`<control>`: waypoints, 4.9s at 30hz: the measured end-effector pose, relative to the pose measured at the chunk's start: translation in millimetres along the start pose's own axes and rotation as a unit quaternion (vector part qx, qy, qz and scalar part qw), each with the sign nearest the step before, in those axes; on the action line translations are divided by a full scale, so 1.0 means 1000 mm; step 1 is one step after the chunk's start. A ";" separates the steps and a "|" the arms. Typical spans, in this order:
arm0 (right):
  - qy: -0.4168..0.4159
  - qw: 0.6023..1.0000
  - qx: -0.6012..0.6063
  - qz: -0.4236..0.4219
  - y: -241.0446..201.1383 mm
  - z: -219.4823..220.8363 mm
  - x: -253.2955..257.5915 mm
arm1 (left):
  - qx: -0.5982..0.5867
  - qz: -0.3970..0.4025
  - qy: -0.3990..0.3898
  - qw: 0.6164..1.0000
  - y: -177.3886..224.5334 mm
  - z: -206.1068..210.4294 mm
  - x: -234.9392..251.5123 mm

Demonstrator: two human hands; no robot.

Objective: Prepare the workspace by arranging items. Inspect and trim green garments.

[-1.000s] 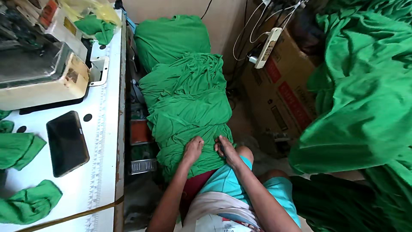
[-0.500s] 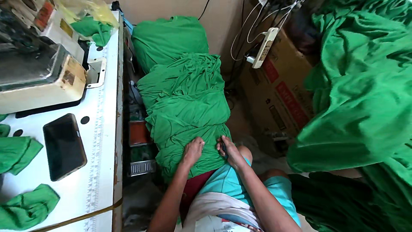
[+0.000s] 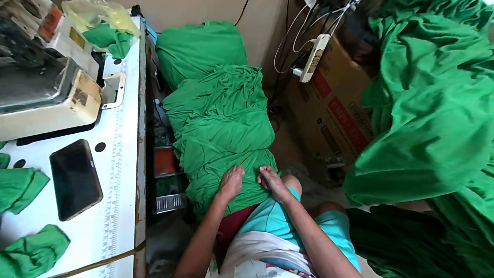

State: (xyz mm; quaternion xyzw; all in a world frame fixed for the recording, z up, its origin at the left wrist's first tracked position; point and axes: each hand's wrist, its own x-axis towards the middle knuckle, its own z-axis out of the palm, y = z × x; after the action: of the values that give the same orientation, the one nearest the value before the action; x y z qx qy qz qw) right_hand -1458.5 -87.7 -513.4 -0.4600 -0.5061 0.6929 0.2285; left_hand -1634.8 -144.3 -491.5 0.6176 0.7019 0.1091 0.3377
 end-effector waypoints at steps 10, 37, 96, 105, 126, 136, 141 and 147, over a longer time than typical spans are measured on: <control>-0.071 0.958 -0.279 -0.007 -0.003 0.003 -0.004 | -0.019 0.006 0.018 1.000 -0.003 0.001 -0.002; -0.046 0.885 -0.463 0.029 -0.023 0.033 -0.006 | -0.163 0.036 -0.006 0.986 -0.028 -0.007 0.012; 0.016 0.996 0.057 -0.072 -0.008 -0.003 -0.030 | -0.338 -0.027 0.268 0.902 0.033 0.025 -0.032; 0.014 0.998 0.006 -0.063 -0.005 0.001 -0.030 | -0.305 -0.020 0.219 0.927 0.035 0.024 -0.025; 0.141 0.944 -0.225 -0.195 -0.040 -0.003 -0.031 | -0.353 0.037 0.084 0.931 0.025 -0.010 -0.025; 0.275 0.939 -0.164 -0.129 -0.037 -0.027 -0.034 | -0.516 -0.018 0.081 0.853 0.034 -0.002 -0.033; 0.140 0.942 -0.212 -0.220 -0.039 -0.023 -0.046 | -0.531 -0.013 0.075 0.844 0.041 0.000 -0.031; 0.120 0.933 -0.206 -0.269 -0.033 0.003 -0.039 | -0.504 0.002 0.092 0.859 0.044 0.003 -0.030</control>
State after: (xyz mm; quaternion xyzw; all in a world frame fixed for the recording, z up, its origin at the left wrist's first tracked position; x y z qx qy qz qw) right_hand -1447.9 -107.1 -467.2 -0.4232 -0.7115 0.4258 0.3651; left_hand -1597.9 -164.1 -458.2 0.3515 0.5775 0.5047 0.5369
